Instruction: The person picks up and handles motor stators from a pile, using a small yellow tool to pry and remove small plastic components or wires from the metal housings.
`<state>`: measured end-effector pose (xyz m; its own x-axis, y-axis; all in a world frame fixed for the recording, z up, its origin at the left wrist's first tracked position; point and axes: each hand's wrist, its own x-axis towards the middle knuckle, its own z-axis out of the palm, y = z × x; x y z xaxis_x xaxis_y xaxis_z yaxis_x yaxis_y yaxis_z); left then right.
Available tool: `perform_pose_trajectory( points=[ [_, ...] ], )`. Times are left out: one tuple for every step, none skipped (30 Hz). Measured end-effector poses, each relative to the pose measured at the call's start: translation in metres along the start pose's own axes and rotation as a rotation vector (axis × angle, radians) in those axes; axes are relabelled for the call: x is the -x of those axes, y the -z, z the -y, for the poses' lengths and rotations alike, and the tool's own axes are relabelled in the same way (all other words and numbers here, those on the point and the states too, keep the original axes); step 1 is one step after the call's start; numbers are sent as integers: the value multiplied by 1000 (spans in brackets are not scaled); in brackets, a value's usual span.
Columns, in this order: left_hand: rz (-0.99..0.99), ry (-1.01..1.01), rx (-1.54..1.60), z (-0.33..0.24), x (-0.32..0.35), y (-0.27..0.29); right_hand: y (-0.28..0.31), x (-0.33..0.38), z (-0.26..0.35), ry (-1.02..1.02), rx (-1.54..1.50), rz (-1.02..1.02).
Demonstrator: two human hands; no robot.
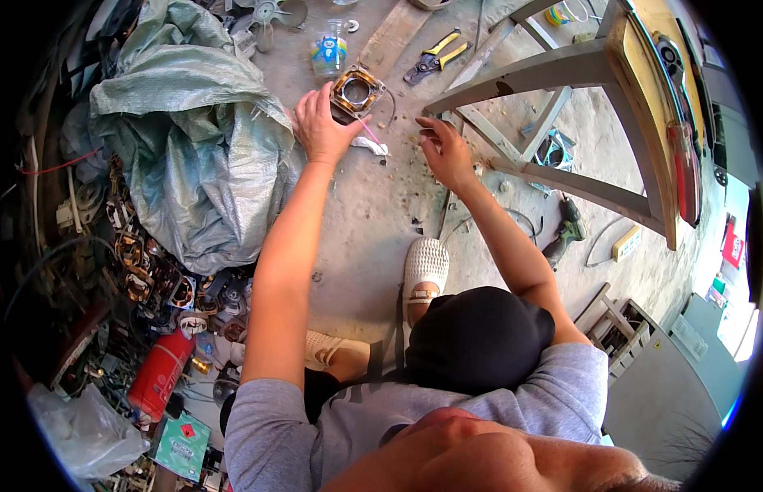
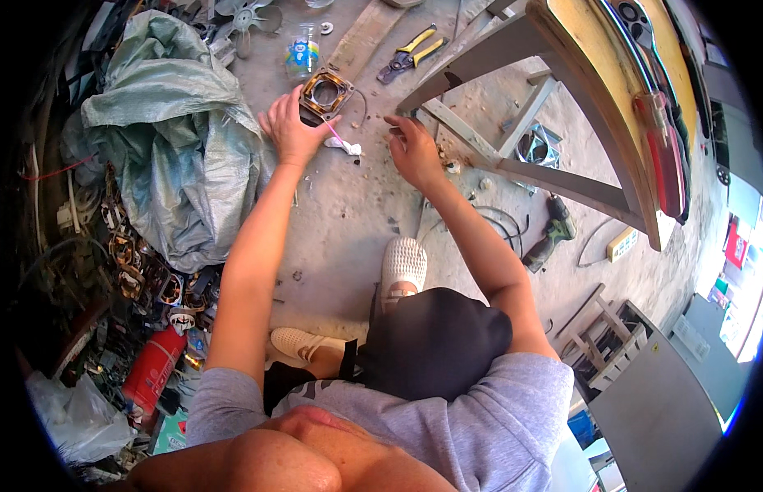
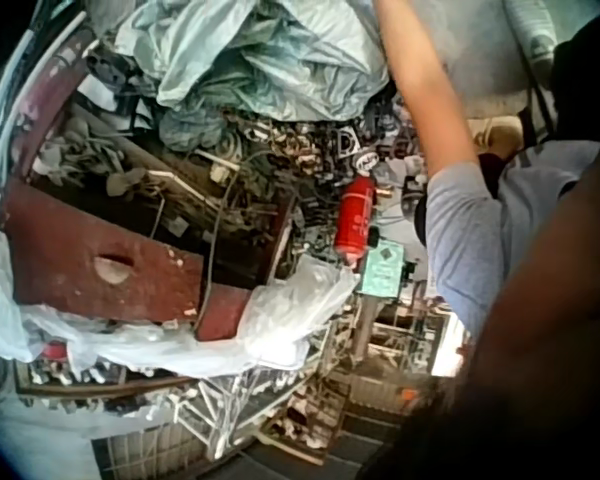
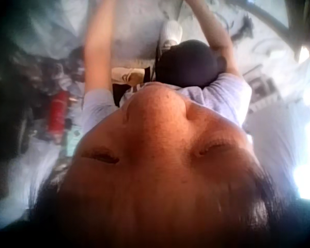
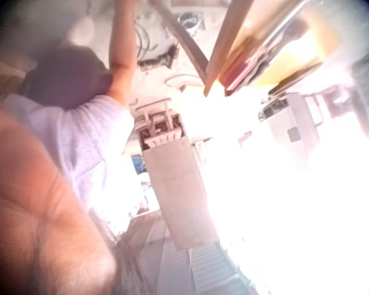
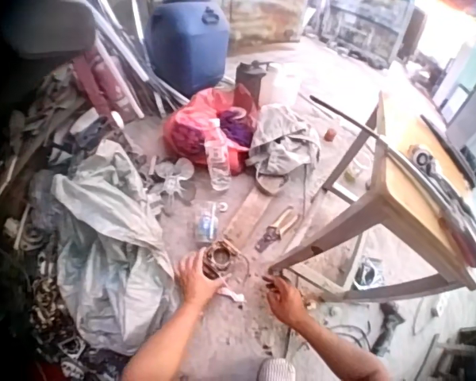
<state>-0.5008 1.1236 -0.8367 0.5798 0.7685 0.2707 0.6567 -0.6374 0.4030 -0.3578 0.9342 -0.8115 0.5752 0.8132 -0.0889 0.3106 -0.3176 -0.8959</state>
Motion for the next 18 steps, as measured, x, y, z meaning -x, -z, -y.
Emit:
perform_pose_trajectory(
  points=[
    [-30,-6,54,1,-1,-2,1,1,0,1,-8,-7],
    [-29,-3,73,2,0,-1,2,2,1,4,-15,-13],
    [-28,0,91,2,0,-1,2,4,1,-2,-17,-15],
    [-28,3,110,2,1,0,2,5,3,-8,-19,-17],
    [-30,-4,92,1,2,1,3,7,3,-14,-20,-19],
    [-32,-11,74,-1,4,2,5,9,3,-13,-6,-23],
    [-34,-19,57,-2,6,4,7,11,2,-12,8,-27],
    [-9,-13,80,-4,9,6,8,13,2,-10,20,-30],
    [17,-8,104,-6,13,7,11,16,1,-27,0,-42],
    [43,-4,128,-8,17,9,14,21,2,-45,-21,-54],
    [47,-14,125,-12,22,13,17,25,1,-63,-41,-65],
    [51,-25,122,-16,27,16,21,30,1,-72,-54,-96],
    [56,-37,121,-19,31,20,26,36,-1,-81,-67,-128],
    [76,-46,138,-21,36,23,31,43,-1,-90,-78,-157],
    [96,-56,156,-24,42,26,37,52,2,-134,-103,-200],
    [117,-66,174,-26,46,29,43,61,1,-133,-81,-242],
    [134,-73,190,-29,49,33,50,70,-2,-133,-55,-283],
    [143,-79,200,-32,53,36,57,78,-5,-133,-30,-325]
  ],
)
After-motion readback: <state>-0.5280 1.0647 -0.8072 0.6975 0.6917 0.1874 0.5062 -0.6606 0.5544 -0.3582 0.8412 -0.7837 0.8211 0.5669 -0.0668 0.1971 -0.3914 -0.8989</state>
